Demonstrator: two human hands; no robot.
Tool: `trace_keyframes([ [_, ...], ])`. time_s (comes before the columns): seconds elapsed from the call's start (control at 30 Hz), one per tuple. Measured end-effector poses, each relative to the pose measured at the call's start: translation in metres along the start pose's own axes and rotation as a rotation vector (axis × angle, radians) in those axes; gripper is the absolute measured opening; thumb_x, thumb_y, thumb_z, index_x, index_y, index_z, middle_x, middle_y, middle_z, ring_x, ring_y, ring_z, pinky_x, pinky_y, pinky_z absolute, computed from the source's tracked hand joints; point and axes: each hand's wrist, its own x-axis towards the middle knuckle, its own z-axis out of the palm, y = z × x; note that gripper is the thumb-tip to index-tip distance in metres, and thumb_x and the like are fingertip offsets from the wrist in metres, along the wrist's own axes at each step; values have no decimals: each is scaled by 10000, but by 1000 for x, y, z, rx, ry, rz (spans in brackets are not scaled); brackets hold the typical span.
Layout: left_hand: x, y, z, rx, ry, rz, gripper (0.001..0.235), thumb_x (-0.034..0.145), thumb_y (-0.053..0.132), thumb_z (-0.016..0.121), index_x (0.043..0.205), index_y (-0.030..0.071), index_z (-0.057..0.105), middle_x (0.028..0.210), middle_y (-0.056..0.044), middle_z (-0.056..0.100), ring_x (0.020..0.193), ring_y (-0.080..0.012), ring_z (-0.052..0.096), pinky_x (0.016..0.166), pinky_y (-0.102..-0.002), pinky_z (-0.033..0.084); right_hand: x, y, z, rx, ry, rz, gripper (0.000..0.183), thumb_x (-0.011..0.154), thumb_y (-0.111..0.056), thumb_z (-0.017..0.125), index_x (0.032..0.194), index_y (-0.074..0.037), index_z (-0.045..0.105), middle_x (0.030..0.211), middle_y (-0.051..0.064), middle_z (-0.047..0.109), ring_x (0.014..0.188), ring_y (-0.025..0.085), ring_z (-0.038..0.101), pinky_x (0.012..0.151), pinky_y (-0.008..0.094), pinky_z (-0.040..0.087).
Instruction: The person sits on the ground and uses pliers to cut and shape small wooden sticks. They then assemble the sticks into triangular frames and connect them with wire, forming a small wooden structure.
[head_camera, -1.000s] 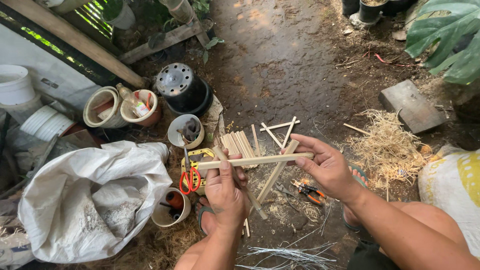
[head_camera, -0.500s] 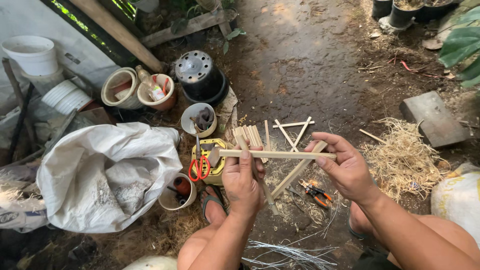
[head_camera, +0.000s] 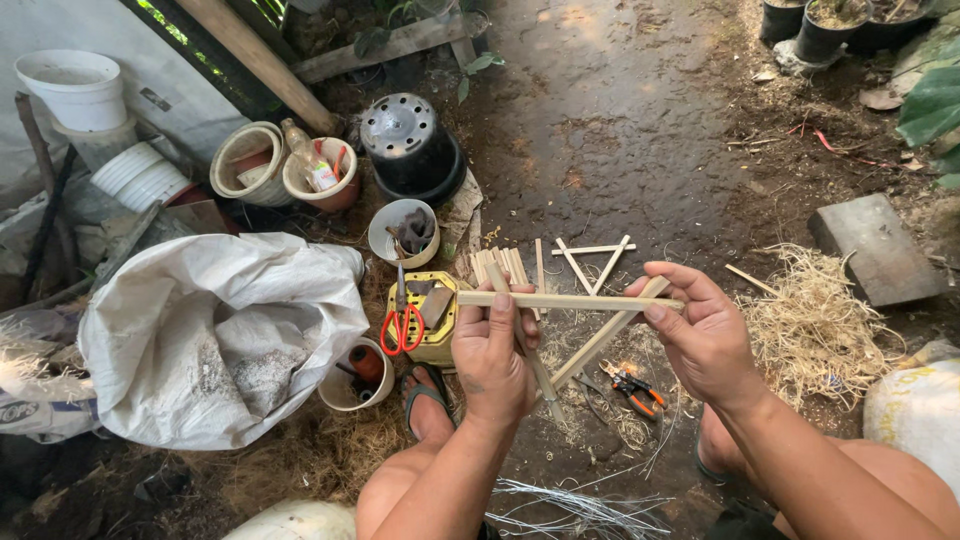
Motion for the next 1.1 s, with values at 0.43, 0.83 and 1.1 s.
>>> trace_keyframes([
  [0.43,27,-25,-17,135,90,-137,287,1001,208,653,1190,-7,629,1034,-87,750,695,-76,572,619,-237,504,6,18,-15,-113,97,41,404,1001,12,578,1401,24,523,1205,163,686,1125,215,671,1028,359,537],
  [0.83,51,5,-13,601,-98,-181,332,995,316,665,958,-13,704,646,45,528,542,-57,414,459,-250,302,-10,42,-18,80,51,204,287,995,8,593,1281,13,564,1181,199,693,1104,287,695,998,462,572],
  [1.1,62,25,-14,806,-185,-125,316,962,334,680,975,25,746,685,39,579,597,-38,462,520,-254,377,-6,25,-1,134,4,398,260,991,-42,562,1240,31,562,1219,241,686,1161,347,681,1043,503,535],
])
